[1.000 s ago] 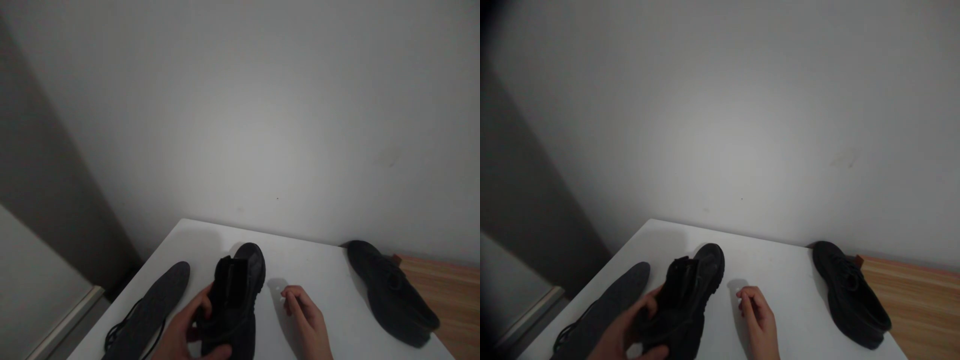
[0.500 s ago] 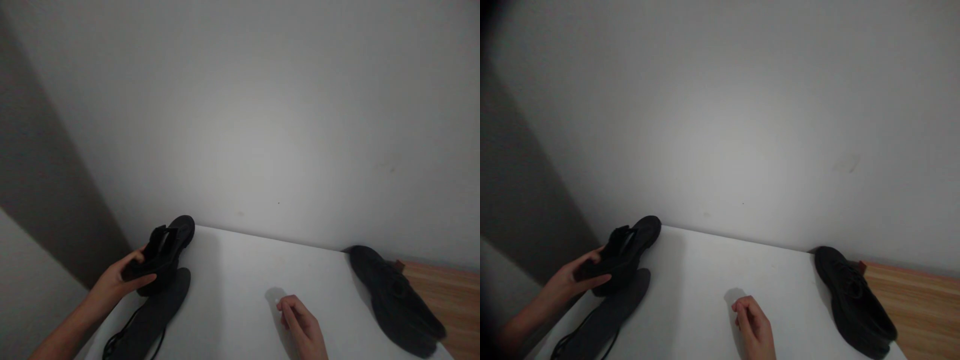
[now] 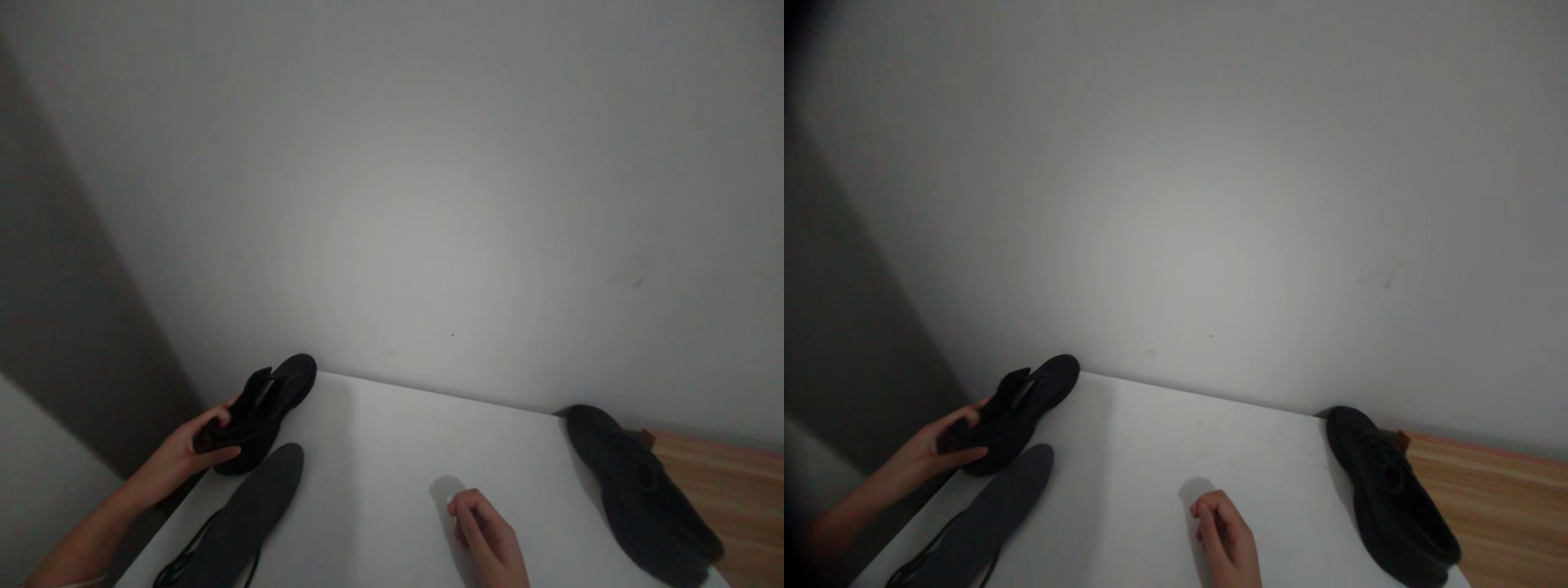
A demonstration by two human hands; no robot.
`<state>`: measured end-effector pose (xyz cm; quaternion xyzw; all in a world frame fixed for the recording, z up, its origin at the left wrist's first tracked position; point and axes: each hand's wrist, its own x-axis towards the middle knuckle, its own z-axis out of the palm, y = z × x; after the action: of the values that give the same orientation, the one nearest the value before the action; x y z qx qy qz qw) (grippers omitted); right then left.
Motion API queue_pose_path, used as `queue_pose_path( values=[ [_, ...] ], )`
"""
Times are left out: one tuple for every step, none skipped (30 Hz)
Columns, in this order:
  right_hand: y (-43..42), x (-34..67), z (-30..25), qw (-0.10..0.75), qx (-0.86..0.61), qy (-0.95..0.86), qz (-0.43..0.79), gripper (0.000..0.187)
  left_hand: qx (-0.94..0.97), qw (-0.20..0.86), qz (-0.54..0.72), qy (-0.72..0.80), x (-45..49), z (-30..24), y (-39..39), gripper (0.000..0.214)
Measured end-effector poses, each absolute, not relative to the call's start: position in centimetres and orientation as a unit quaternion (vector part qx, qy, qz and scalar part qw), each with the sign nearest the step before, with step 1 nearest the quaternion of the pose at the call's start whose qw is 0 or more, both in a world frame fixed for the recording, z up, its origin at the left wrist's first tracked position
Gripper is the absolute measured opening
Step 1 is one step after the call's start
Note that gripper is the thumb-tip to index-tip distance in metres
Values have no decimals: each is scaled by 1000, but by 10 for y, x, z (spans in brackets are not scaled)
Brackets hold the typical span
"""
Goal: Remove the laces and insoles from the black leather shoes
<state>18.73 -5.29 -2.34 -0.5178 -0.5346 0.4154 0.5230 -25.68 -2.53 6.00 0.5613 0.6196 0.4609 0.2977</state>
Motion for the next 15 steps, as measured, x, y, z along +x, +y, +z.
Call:
queue_pose_path(
  values=[
    [-53, 187, -24, 523, -517, -534, 417, 40, 567, 293, 458, 619, -259, 58, -25, 57],
    [-53, 187, -25, 523, -517, -534, 418, 40, 572, 287, 455, 619, -261, 56, -24, 57],
    [-52, 186, -25, 523, -516, -534, 419, 40, 576, 282, 453, 620, -262, 54, -24, 57],
    [-52, 186, -25, 524, -515, -535, 418, 40, 577, 278, 451, 622, -262, 53, -24, 58],
    [-52, 186, -24, 526, -514, -536, 416, 40, 576, 274, 451, 624, -261, 52, -24, 59],
    [-52, 186, -23, 528, -513, -536, 413, 40, 572, 273, 452, 628, -260, 51, -25, 61],
    [-53, 186, -22, 530, -514, -537, 409, 40, 568, 273, 451, 632, -258, 50, -25, 63],
    [-53, 188, -20, 532, -516, -537, 403, 40, 561, 269, 454, 638, -256, 50, -25, 67],
    [-54, 190, -19, 533, -520, -537, 397, 39, 551, 261, 464, 643, -254, 49, -24, 70],
    [-55, 194, -17, 534, -523, -539, 388, 38, 541, 253, 476, 645, -252, 48, -24, 74],
    [-56, 199, -16, 534, -527, -545, 375, 37, 535, 253, 483, 646, -251, 46, -24, 77],
    [-57, 206, -15, 532, -531, -555, 358, 36, 531, 259, 487, 643, -251, 45, -23, 79],
    [-58, 215, -14, 527, -534, -571, 333, 34, 533, 269, 485, 639, -252, 44, -22, 80],
    [-58, 225, -13, 520, -539, -591, 299, 32, 539, 283, 475, 635, -254, 42, -21, 81],
    [-59, 238, -12, 513, -546, -613, 251, 28, 547, 291, 468, 631, -256, 41, -20, 82]
  ],
)
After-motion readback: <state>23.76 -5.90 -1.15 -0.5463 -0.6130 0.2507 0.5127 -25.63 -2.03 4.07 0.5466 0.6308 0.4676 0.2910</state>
